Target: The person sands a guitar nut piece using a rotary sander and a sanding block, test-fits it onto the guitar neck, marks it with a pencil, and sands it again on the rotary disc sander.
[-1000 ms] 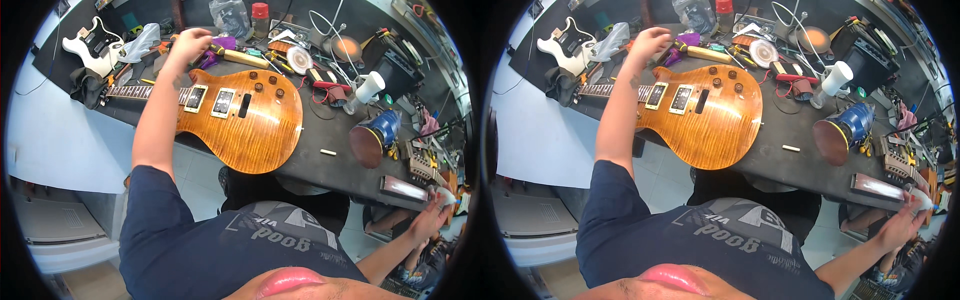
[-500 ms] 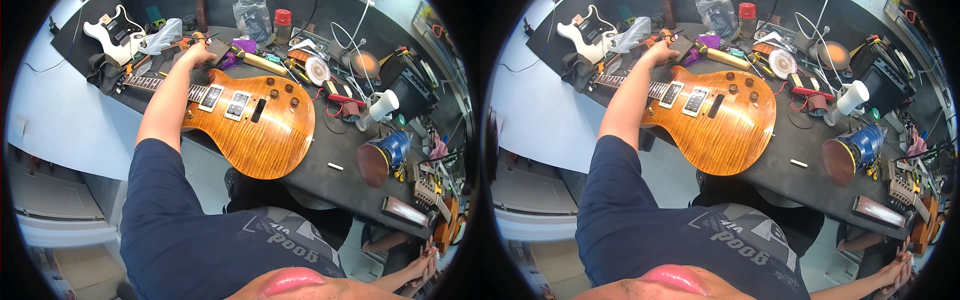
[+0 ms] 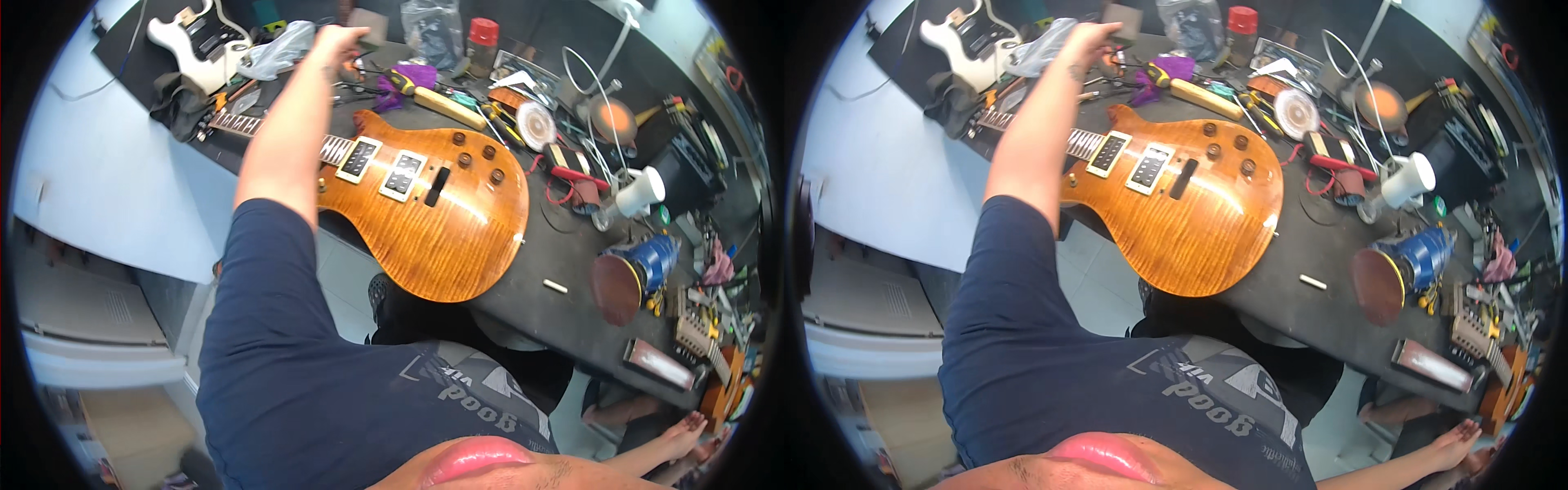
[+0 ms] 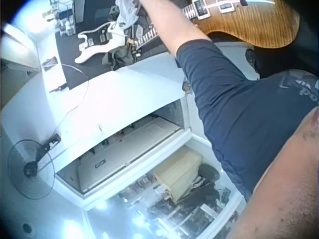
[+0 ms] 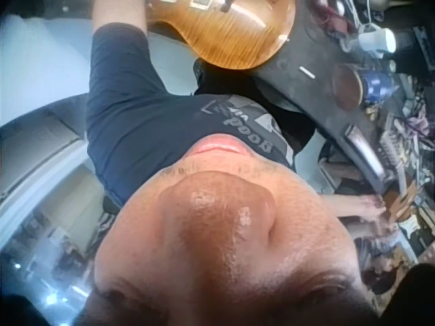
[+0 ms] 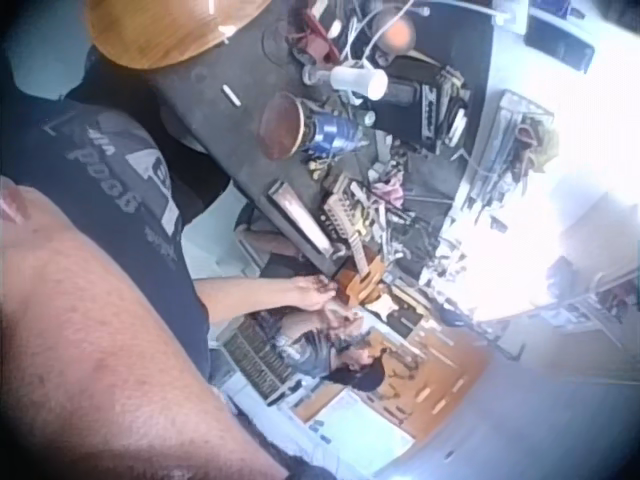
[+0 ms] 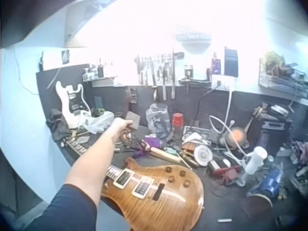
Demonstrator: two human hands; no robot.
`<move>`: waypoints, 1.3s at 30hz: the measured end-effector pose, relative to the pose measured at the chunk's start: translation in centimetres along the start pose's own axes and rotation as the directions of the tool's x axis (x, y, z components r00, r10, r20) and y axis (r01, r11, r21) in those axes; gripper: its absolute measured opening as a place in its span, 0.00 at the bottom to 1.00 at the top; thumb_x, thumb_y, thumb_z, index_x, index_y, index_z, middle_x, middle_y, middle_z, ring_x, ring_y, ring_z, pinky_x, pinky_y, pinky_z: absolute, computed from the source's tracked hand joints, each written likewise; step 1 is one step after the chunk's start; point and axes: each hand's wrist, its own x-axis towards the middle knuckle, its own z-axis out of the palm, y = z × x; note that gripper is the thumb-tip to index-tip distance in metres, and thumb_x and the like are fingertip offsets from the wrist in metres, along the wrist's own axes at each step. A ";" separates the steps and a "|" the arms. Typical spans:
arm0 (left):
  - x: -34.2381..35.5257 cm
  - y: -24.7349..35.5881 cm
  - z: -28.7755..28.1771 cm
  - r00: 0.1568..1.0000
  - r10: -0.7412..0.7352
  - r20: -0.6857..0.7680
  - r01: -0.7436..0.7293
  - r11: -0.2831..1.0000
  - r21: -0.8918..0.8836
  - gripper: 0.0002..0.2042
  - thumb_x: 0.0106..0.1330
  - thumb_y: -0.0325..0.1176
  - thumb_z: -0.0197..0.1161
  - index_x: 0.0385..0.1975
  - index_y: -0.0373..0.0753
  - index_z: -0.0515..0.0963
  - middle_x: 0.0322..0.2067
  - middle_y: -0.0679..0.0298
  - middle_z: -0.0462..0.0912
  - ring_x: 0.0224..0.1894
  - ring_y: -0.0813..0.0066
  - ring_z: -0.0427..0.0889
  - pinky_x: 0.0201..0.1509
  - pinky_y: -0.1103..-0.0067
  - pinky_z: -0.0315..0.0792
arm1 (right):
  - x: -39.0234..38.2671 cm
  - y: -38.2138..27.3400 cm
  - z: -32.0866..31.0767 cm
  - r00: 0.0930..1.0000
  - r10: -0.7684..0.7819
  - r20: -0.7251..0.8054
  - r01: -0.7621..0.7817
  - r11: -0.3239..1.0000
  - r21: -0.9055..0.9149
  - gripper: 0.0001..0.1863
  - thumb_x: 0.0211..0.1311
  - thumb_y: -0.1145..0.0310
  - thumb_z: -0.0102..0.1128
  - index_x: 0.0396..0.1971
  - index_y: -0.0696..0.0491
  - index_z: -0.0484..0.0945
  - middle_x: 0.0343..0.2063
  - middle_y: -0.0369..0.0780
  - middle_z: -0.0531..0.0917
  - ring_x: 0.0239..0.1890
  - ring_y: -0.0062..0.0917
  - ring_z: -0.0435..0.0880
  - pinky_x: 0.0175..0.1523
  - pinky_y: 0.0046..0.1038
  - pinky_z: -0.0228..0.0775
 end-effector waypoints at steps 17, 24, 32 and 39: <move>-6.5 -1.6 -6.6 0.997 0.052 0.052 -0.067 0.939 0.336 0.15 0.71 0.38 0.74 0.51 0.36 0.90 0.36 0.65 0.92 0.31 0.75 0.88 0.38 0.79 0.85 | -46.1 6.9 23.1 -0.033 -0.082 0.996 0.317 0.944 0.089 0.10 0.62 0.87 0.66 0.41 0.60 0.85 0.32 0.46 0.87 0.32 0.32 0.87 0.39 0.29 0.79; -2.7 -9.6 -12.0 0.992 -0.125 -0.006 0.077 0.573 0.816 0.34 0.64 0.58 0.79 0.48 0.25 0.89 0.38 0.48 0.92 0.32 0.58 0.91 0.37 0.63 0.86 | -48.1 11.1 23.3 -0.064 -0.165 0.984 0.380 0.908 0.177 0.07 0.64 0.85 0.64 0.40 0.60 0.84 0.29 0.44 0.84 0.30 0.32 0.85 0.39 0.29 0.77; -1.1 -7.0 -7.5 0.964 -0.257 0.065 0.139 0.698 0.702 0.18 0.66 0.46 0.71 0.45 0.39 0.92 0.41 0.60 0.95 0.37 0.65 0.92 0.46 0.64 0.86 | -48.4 10.8 23.6 -0.010 -0.105 0.994 0.426 0.899 0.099 0.08 0.58 0.85 0.66 0.37 0.61 0.84 0.27 0.45 0.85 0.27 0.36 0.85 0.35 0.33 0.78; 2.1 -7.2 -14.0 0.997 -0.072 -0.034 0.064 0.464 0.884 0.13 0.70 0.38 0.67 0.50 0.45 0.91 0.50 0.51 0.94 0.51 0.58 0.93 0.58 0.62 0.84 | -48.3 10.9 23.9 -0.039 -0.083 0.996 0.452 0.887 0.092 0.09 0.55 0.86 0.67 0.36 0.60 0.84 0.27 0.45 0.85 0.27 0.37 0.85 0.35 0.34 0.78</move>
